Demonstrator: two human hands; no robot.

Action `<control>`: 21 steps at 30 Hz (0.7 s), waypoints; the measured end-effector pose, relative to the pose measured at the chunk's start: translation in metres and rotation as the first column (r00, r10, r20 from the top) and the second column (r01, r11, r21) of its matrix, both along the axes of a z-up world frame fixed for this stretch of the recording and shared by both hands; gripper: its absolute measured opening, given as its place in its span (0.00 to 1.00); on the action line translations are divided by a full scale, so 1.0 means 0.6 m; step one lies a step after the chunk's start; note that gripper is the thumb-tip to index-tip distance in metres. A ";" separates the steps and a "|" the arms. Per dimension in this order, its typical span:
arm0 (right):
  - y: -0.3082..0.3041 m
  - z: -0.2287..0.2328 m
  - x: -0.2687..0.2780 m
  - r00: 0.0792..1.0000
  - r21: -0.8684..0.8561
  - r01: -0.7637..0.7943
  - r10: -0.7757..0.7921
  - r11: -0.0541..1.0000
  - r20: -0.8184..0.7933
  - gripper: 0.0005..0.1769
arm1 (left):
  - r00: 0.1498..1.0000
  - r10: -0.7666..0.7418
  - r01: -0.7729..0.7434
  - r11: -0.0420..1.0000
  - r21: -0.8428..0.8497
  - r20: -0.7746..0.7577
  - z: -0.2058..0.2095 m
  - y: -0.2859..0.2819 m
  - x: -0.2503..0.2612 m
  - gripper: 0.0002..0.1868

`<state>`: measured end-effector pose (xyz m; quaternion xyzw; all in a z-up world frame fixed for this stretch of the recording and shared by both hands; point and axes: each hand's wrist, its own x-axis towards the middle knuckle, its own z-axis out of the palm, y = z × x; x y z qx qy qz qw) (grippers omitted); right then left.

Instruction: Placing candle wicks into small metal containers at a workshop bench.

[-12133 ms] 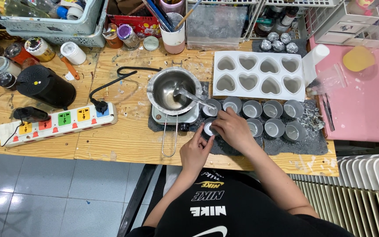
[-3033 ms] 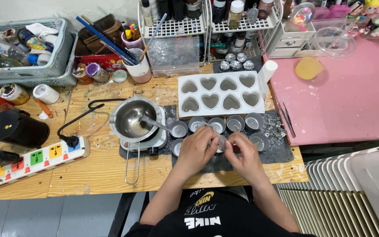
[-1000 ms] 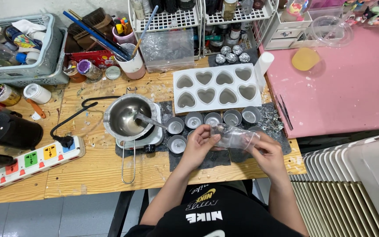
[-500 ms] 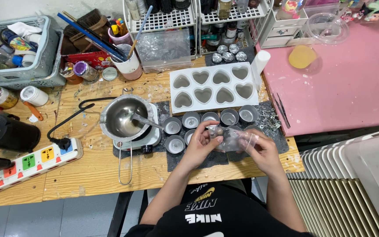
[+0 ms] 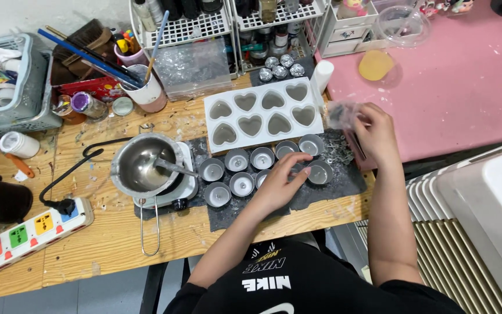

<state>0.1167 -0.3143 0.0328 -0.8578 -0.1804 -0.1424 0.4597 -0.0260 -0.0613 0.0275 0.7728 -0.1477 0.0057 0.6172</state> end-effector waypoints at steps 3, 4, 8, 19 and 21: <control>-0.014 -0.036 0.054 0.998 -0.086 -0.058 0.056 0.995 -0.028 0.12 | 1.000 -0.006 0.006 0.999 0.045 0.008 0.000 -0.010 0.011 0.19; -0.007 -0.031 0.055 0.998 -0.086 -0.058 0.056 0.995 -0.028 0.12 | 1.000 -0.007 0.006 0.999 0.046 0.008 -0.008 -0.012 0.014 0.19; 0.015 0.014 0.024 0.996 -0.047 0.068 -0.065 0.997 0.058 0.11 | 0.991 0.057 -0.076 0.984 0.162 0.123 -0.030 -0.016 0.027 0.16; 0.018 -0.026 -0.120 0.992 -0.539 0.035 0.037 0.841 0.123 0.16 | 0.971 0.103 -0.158 0.955 0.251 0.217 -0.029 -0.023 0.034 0.12; 0.025 -0.041 -0.124 0.999 -0.582 0.000 0.031 0.813 0.044 0.18 | 0.969 0.097 -0.153 0.958 0.242 0.229 -0.019 -0.022 0.029 0.11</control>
